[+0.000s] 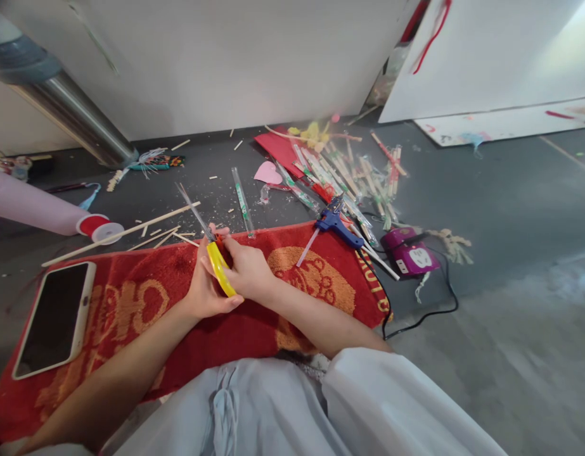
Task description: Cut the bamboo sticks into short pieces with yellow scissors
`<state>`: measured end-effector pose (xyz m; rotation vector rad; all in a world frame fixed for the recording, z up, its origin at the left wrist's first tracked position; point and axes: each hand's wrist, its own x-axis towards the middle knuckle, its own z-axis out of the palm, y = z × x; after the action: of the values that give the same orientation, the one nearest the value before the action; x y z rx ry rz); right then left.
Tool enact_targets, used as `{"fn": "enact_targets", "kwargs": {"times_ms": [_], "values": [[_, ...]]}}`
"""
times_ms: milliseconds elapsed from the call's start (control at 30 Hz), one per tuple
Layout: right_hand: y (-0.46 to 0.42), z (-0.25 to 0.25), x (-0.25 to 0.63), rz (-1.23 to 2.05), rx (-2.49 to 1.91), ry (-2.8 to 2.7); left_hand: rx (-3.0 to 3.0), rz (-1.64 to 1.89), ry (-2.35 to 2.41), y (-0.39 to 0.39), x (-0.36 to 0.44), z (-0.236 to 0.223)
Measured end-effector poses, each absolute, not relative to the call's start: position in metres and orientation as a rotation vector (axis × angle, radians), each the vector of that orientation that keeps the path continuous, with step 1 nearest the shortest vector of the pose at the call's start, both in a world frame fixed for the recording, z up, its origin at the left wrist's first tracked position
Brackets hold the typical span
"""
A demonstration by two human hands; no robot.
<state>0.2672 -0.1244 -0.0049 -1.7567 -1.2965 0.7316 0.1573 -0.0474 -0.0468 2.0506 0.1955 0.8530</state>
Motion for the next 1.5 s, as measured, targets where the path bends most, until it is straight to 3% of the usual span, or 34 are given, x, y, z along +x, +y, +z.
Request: {"fn": "enact_targets", "kwargs": {"times_ms": [800,1033,1167,1500], "values": [[-0.125,-0.001,0.272,0.628,-1.886,-1.414,2.036,0.736,0.259,-0.054,0.152,-0.043],[-0.127,0.009,0.29,0.535,-2.059,-1.362,2.12,1.091,0.344,-0.042,0.15,-0.032],[-0.126,0.011,0.307,0.49,-2.167,-1.364,2.448,1.385,0.459,-0.031,0.146,-0.019],[-0.129,0.019,0.327,0.509,-2.22,-1.529,2.826,1.237,0.661,-0.016,0.146,-0.012]]}}
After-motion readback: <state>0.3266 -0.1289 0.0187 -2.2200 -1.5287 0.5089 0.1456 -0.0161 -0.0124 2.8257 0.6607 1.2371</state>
